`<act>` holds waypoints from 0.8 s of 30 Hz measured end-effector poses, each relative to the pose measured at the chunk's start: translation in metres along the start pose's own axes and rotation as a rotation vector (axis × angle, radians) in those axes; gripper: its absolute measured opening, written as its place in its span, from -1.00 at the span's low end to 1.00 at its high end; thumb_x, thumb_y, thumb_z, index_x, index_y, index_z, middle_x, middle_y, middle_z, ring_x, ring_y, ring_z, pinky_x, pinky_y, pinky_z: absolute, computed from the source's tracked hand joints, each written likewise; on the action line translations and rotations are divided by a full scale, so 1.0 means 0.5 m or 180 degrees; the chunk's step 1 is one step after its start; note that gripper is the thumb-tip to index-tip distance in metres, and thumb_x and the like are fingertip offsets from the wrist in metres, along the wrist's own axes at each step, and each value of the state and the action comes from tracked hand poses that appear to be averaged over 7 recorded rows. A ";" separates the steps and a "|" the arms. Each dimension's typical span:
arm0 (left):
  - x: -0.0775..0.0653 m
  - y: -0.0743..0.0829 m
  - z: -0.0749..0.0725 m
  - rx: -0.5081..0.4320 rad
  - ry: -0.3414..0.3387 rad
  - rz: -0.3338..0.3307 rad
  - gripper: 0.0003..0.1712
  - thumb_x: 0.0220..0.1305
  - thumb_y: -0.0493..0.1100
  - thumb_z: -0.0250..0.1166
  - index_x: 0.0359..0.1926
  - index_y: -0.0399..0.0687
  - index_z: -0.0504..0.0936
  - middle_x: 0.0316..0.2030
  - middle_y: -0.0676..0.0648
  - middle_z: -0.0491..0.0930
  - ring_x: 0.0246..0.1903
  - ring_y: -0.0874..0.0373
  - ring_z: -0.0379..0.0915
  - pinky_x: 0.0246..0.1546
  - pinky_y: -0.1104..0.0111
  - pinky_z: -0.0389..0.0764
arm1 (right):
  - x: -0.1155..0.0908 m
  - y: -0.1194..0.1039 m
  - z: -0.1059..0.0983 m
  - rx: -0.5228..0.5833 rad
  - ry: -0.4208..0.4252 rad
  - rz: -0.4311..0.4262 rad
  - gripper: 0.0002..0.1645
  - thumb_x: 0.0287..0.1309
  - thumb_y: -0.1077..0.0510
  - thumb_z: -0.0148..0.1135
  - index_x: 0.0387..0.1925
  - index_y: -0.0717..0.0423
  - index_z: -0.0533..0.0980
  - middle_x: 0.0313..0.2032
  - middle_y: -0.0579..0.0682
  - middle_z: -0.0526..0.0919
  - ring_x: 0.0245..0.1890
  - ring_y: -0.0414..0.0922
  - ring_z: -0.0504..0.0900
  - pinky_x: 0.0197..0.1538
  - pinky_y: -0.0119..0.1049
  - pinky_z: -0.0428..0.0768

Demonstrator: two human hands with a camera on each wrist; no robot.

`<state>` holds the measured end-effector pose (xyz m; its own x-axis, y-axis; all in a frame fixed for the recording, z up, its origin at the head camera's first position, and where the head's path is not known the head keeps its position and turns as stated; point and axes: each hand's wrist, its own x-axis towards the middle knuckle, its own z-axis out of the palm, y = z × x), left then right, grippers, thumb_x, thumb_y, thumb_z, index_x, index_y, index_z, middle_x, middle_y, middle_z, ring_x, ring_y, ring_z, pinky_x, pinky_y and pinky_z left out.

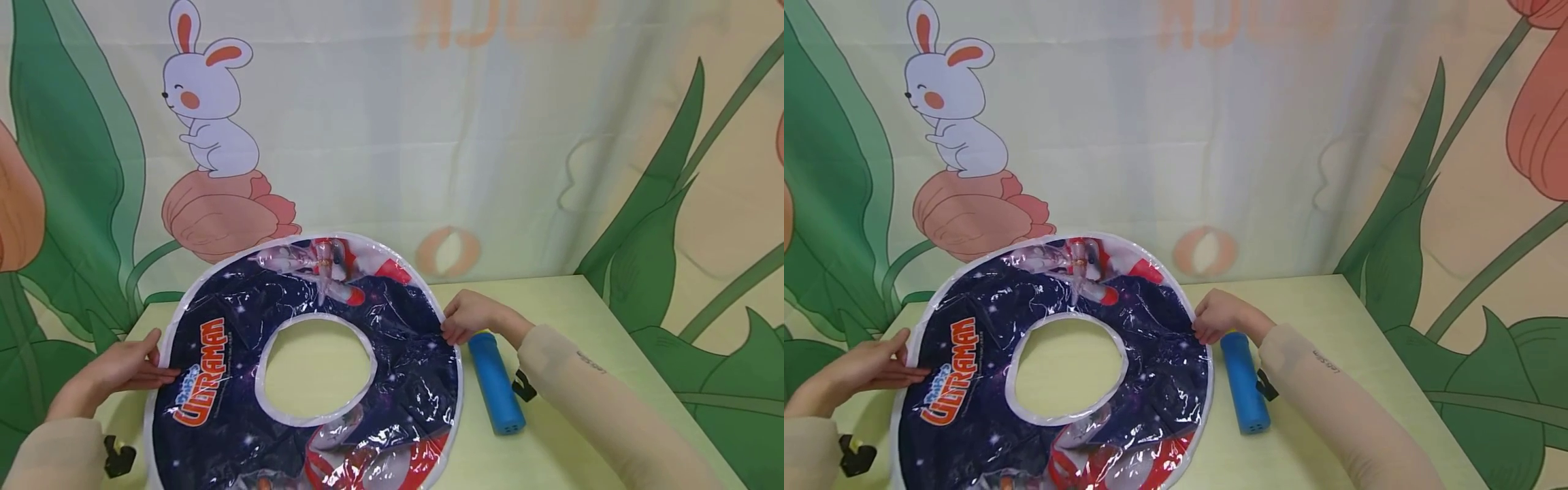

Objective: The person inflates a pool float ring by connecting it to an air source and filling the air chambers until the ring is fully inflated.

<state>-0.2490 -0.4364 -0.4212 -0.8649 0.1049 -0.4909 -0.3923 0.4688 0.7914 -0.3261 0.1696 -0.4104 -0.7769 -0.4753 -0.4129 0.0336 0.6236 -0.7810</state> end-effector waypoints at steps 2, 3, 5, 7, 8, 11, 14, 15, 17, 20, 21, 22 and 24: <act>0.004 0.001 0.001 0.0065 0.0121 0.0089 -0.21 0.66 0.16 -0.36 -0.27 -0.48 0.48 -0.19 -0.44 0.69 -0.23 0.01 0.76 -0.19 0.19 0.71 | 0.001 -0.001 -0.002 0.0005 0.0058 -0.0009 -0.75 0.31 0.35 0.12 -0.18 0.50 0.64 -0.25 0.32 0.74 -0.19 0.18 0.77 -0.15 -0.11 0.72; 0.005 0.001 0.002 0.0106 0.0186 0.0116 -0.17 0.66 0.16 -0.34 -0.17 -0.59 0.51 -0.20 -0.43 0.70 -0.25 0.03 0.76 -0.20 0.20 0.71 | 0.002 -0.002 -0.003 0.0002 0.0100 -0.0004 -0.73 0.32 0.35 0.09 -0.14 0.50 0.64 -0.23 0.32 0.74 -0.17 0.18 0.77 -0.14 -0.11 0.71; 0.007 0.002 0.003 0.0224 0.0306 0.0192 -0.12 0.66 0.15 -0.29 0.06 -0.76 0.45 -0.22 -0.39 0.72 -0.27 0.07 0.76 -0.21 0.22 0.71 | 0.006 -0.002 -0.004 -0.0003 0.0178 0.0000 -0.66 0.36 0.31 0.01 -0.08 0.50 0.62 -0.17 0.32 0.74 -0.13 0.17 0.76 -0.12 -0.13 0.71; 0.007 0.002 0.004 0.0395 0.0424 0.0294 -0.12 0.66 0.14 -0.24 0.21 -0.83 0.31 -0.21 -0.37 0.72 -0.27 0.11 0.75 -0.22 0.24 0.71 | 0.009 -0.002 -0.006 0.0029 0.0258 -0.0007 -0.59 0.39 0.26 -0.05 -0.01 0.51 0.60 -0.14 0.32 0.73 -0.10 0.16 0.75 -0.12 -0.12 0.71; 0.007 0.002 0.005 0.0434 0.0494 0.0310 -0.17 0.65 0.10 -0.19 0.21 -0.79 0.35 -0.20 -0.35 0.73 -0.27 0.13 0.75 -0.22 0.25 0.71 | 0.010 -0.002 -0.006 0.0077 0.0297 0.0005 -0.56 0.40 0.24 -0.07 0.01 0.51 0.59 -0.13 0.32 0.73 -0.10 0.16 0.75 -0.12 -0.12 0.71; 0.006 0.004 0.005 0.0549 0.0668 0.0338 -0.44 0.59 -0.06 -0.06 -0.05 -0.59 0.59 -0.18 -0.31 0.73 -0.25 0.14 0.74 -0.18 0.22 0.70 | 0.011 -0.001 -0.008 0.0214 0.0376 -0.0031 -0.50 0.40 0.19 -0.10 0.08 0.51 0.55 -0.10 0.33 0.72 -0.07 0.17 0.74 -0.10 -0.09 0.70; 0.005 0.006 0.003 0.0645 0.0785 0.0322 -0.66 0.48 -0.17 0.04 -0.31 -0.37 0.59 -0.16 -0.25 0.74 -0.22 0.10 0.74 -0.09 0.10 0.67 | 0.010 0.000 -0.010 0.0305 0.0484 -0.0037 -0.49 0.38 0.16 -0.08 0.08 0.46 0.57 -0.08 0.28 0.73 -0.03 0.16 0.73 -0.04 -0.05 0.69; 0.004 0.006 0.002 0.0698 0.0819 0.0336 -0.69 0.47 -0.16 0.08 -0.33 -0.31 0.57 -0.16 -0.23 0.73 -0.22 0.10 0.73 -0.08 0.08 0.65 | 0.009 -0.001 -0.011 0.0310 0.0515 -0.0059 -0.49 0.38 0.15 -0.08 0.07 0.45 0.58 -0.07 0.27 0.74 -0.02 0.15 0.73 -0.01 -0.03 0.68; 0.003 0.006 0.002 0.0830 0.0921 0.0409 -0.73 0.45 -0.13 0.18 -0.28 -0.30 0.57 -0.17 -0.18 0.71 -0.23 0.07 0.66 -0.14 0.09 0.59 | 0.007 -0.002 -0.014 0.0321 0.0587 -0.0073 -0.49 0.39 0.13 -0.09 0.07 0.42 0.59 -0.07 0.23 0.75 -0.01 0.13 0.73 0.03 0.01 0.65; 0.001 0.002 0.002 0.0996 0.1066 0.0517 -0.69 0.40 -0.08 0.30 -0.19 -0.31 0.59 -0.18 -0.18 0.65 -0.21 0.00 0.49 -0.24 0.19 0.43 | 0.009 -0.004 -0.018 0.0355 0.0666 -0.0105 -0.48 0.45 0.08 -0.11 0.08 0.41 0.58 -0.07 0.20 0.75 -0.01 0.11 0.73 0.06 0.05 0.63; 0.001 0.000 0.002 0.1009 0.1082 0.0549 -0.68 0.39 -0.09 0.31 -0.16 -0.33 0.58 -0.16 -0.24 0.64 -0.17 -0.07 0.47 -0.24 0.18 0.43 | 0.009 -0.004 -0.019 0.0369 0.0688 -0.0118 -0.46 0.48 0.06 -0.12 0.10 0.42 0.56 -0.08 0.21 0.75 -0.01 0.11 0.73 0.06 0.06 0.63; 0.001 -0.002 0.002 0.0991 0.1087 0.0559 -0.65 0.39 -0.07 0.32 -0.13 -0.34 0.57 -0.12 -0.32 0.62 -0.12 -0.15 0.45 -0.22 0.15 0.46 | 0.009 -0.004 -0.021 0.0385 0.0717 -0.0114 -0.44 0.51 0.02 -0.13 0.10 0.41 0.56 -0.09 0.20 0.76 -0.01 0.10 0.74 0.06 0.05 0.63; 0.001 -0.006 0.001 0.0879 0.1054 0.0546 -0.56 0.39 -0.03 0.35 -0.05 -0.38 0.54 0.02 -0.48 0.56 0.01 -0.30 0.41 -0.14 0.04 0.46 | 0.012 -0.002 -0.022 0.0416 0.0769 -0.0108 -0.38 0.57 -0.07 -0.14 0.08 0.42 0.56 -0.11 0.20 0.76 -0.02 0.09 0.74 0.06 0.05 0.63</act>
<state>-0.2481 -0.4373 -0.4237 -0.9811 -0.0635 -0.1830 -0.1757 0.6898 0.7024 -0.3379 0.1732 -0.4071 -0.9059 -0.3230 -0.2739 0.0735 0.5170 -0.8528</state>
